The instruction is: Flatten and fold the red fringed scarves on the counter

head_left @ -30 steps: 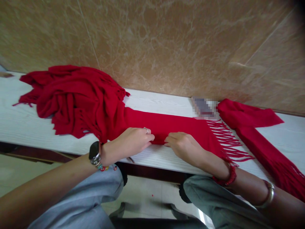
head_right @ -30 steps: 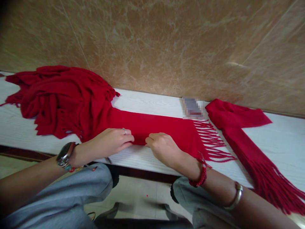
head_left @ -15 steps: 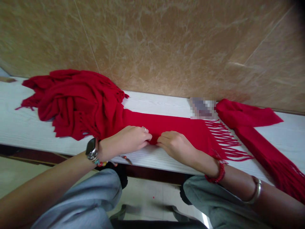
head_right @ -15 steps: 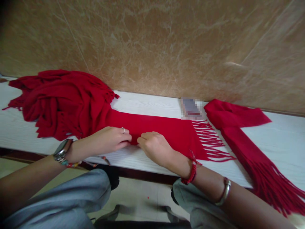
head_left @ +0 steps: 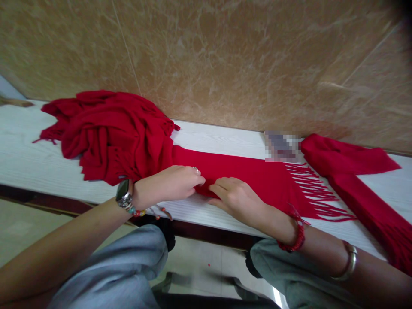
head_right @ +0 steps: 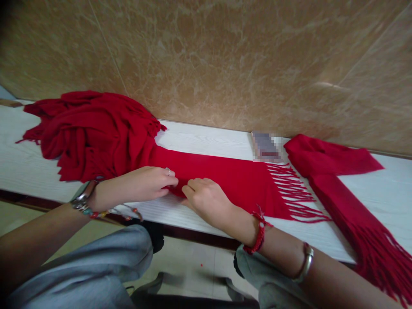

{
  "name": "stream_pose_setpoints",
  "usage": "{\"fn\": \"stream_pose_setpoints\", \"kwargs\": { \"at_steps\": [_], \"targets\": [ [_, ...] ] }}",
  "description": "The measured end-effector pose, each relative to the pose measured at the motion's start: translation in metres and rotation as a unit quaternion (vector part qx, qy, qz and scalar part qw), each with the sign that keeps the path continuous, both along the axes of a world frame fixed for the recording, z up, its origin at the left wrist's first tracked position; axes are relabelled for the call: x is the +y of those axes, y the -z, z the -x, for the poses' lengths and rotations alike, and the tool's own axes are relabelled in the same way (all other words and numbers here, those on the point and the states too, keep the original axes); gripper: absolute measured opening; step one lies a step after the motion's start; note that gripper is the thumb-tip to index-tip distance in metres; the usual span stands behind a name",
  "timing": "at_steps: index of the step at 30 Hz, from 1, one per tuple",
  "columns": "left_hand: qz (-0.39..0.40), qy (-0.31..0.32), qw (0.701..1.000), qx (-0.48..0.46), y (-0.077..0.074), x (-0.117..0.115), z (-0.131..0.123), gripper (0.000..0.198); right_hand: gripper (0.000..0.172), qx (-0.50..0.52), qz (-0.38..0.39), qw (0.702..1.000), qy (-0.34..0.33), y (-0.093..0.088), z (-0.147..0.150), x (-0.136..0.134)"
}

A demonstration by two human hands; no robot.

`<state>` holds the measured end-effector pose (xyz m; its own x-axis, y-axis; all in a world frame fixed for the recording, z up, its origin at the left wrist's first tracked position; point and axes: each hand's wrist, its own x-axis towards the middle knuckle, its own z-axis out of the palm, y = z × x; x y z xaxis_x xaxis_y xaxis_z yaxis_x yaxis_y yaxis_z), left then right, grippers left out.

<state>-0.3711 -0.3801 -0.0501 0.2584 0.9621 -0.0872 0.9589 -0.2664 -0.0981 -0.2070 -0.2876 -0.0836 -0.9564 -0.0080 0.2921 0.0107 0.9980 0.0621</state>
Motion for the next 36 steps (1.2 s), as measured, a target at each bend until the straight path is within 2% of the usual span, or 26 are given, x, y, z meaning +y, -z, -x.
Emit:
{"fn": "stream_pose_setpoints", "kwargs": {
  "at_steps": [4, 8, 13, 22, 25, 28, 36],
  "targets": [
    [0.021, -0.012, 1.0, -0.011, -0.005, -0.002, 0.002, 0.014, 0.011, -0.015, -0.03, 0.999, -0.013, 0.001, 0.006, 0.0],
    [0.025, -0.016, 0.999, -0.023, -0.009, -0.008, 0.006, 0.011, 0.013, -0.006, -0.015, 1.0, -0.001, 0.004, 0.004, 0.002],
    [0.016, -0.009, 0.999, -0.03, -0.006, -0.014, 0.01, 0.011, 0.014, -0.018, -0.007, 1.0, 0.013, 0.006, 0.004, 0.002],
    [0.002, 0.012, 1.0, 0.002, 0.004, -0.016, 0.015, 0.014, 0.013, -0.058, 0.031, 0.998, 0.01, -0.005, 0.01, -0.007],
    [-0.001, 0.013, 1.0, 0.021, 0.004, -0.014, 0.014, 0.015, 0.016, -0.045, 0.042, 0.998, 0.013, -0.002, 0.017, -0.01],
    [0.007, 0.003, 1.0, 0.026, 0.002, -0.013, 0.013, 0.016, 0.013, -0.039, 0.046, 0.998, 0.003, 0.002, 0.024, -0.011],
    [0.007, -0.016, 1.0, -0.015, 0.004, -0.011, 0.017, 0.014, 0.016, -0.049, 0.063, 0.996, 0.027, 0.008, 0.026, -0.006]
  ]
}}
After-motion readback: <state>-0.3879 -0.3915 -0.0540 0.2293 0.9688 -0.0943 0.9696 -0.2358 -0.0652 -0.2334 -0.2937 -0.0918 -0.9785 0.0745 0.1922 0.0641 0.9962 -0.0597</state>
